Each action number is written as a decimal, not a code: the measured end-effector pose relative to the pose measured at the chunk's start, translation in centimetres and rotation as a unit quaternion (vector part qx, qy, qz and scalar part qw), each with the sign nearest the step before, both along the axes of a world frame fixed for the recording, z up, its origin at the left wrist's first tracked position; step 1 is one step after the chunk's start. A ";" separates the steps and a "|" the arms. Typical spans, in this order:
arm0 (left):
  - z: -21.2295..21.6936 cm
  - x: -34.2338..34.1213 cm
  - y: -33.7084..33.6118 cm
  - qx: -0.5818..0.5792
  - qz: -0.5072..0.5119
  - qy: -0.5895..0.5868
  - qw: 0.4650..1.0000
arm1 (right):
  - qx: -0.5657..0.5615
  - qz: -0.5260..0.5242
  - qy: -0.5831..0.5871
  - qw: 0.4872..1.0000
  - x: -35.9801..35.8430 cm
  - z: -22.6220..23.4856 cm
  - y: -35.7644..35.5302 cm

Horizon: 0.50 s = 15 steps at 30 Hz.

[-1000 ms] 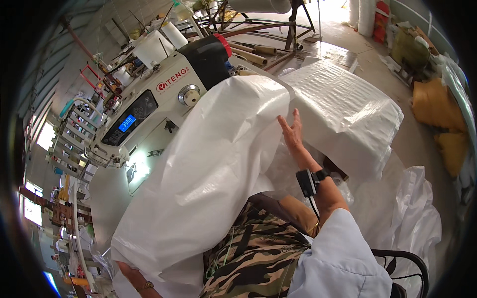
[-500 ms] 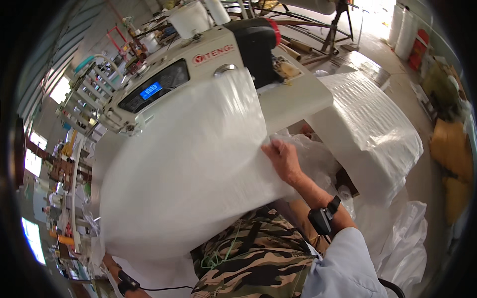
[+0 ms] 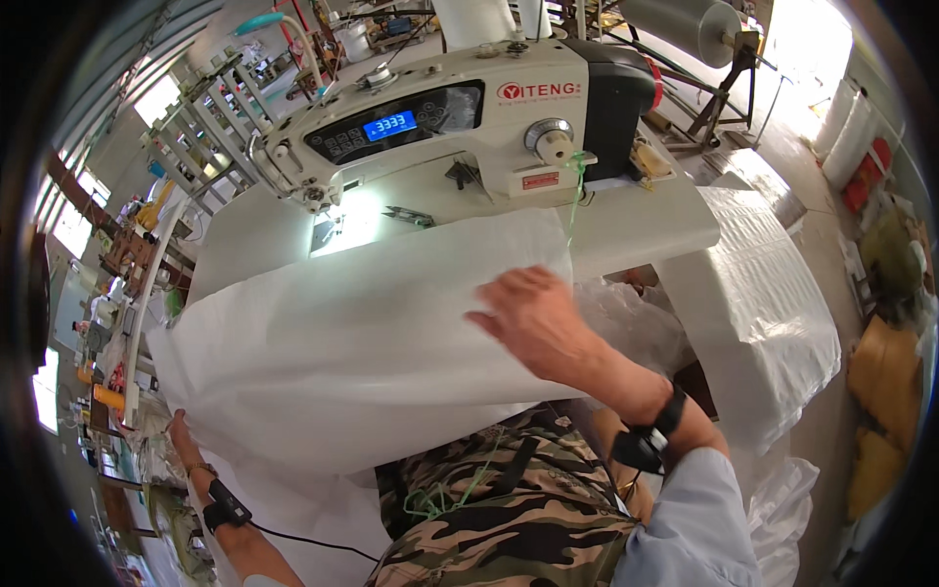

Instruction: Sewing large white plastic or fabric sheets together using an industrial sewing machine in a workshop setting.

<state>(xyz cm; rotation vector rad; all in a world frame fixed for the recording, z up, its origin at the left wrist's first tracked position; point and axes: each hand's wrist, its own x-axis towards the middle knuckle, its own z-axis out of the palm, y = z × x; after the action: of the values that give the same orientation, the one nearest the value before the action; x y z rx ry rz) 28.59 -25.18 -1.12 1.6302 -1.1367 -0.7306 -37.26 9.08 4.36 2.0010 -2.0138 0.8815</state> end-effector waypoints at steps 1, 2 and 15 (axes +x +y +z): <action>-0.1 1.4 0.2 0.000 -0.002 -0.011 1.000 | 0.016 0.079 -0.022 0.996 0.8 -0.3 -1.9; -0.3 2.7 0.5 -0.004 0.008 -0.012 1.000 | -0.021 0.130 0.017 0.991 1.2 -1.5 -4.2; 10.6 9.7 17.4 0.014 -0.025 -0.137 0.990 | 0.057 0.093 0.158 0.981 6.1 -6.8 -13.7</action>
<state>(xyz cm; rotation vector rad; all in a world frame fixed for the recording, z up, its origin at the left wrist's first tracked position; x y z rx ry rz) 38.29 -7.76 9.52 1.7703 -1.3699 -0.5675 -31.15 -4.59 -2.43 2.2513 -1.7602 0.4479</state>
